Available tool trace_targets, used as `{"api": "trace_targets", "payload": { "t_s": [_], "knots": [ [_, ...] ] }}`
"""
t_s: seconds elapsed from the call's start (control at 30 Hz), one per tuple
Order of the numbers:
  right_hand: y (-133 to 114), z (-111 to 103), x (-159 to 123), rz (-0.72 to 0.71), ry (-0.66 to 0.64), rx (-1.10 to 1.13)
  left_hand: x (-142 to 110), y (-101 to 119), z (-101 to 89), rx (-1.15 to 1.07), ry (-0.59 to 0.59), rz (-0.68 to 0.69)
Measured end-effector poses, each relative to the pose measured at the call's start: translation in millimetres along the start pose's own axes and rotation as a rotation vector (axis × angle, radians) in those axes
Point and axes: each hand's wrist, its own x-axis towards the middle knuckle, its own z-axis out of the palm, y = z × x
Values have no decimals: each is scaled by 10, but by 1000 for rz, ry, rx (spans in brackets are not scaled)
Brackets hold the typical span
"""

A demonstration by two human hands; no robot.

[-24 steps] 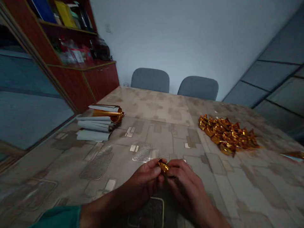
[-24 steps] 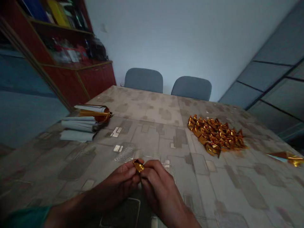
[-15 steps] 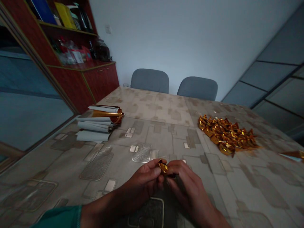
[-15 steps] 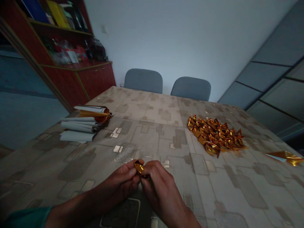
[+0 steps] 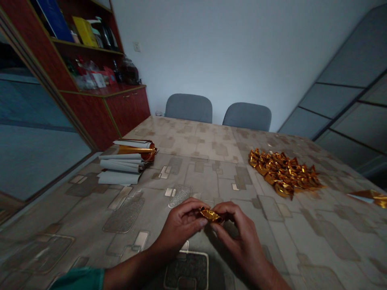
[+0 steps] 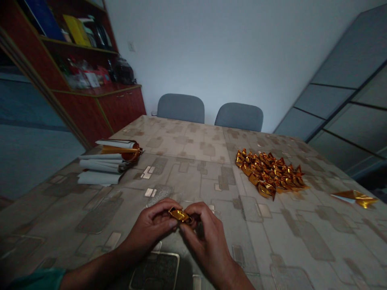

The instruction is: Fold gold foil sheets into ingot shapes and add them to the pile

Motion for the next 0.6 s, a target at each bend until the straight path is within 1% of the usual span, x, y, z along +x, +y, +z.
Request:
{"api": "trace_targets", "payload": {
  "t_s": [0.1, 0.2, 0.3, 0.4, 0.53, 0.6],
  "knots": [
    [-18, -7, 6, -28, 18, 21, -17, 35, 7, 29, -6, 57],
    [-49, -20, 20, -87, 20, 27, -22, 35, 1, 29, -27, 115],
    [-59, -37, 24, -154, 18, 19, -14, 12, -14, -12, -58, 109],
    [-52, -53, 8, -197, 5, 10, -21, -29, -34, -84, -100, 42],
    [-49, -71, -15, -243, -20, -8, -56, -97, -53, -211, -144, -152],
    [-55, -80, -20, -254, -38, -13, -65, -127, -56, -272, -161, -227]
  ]
}}
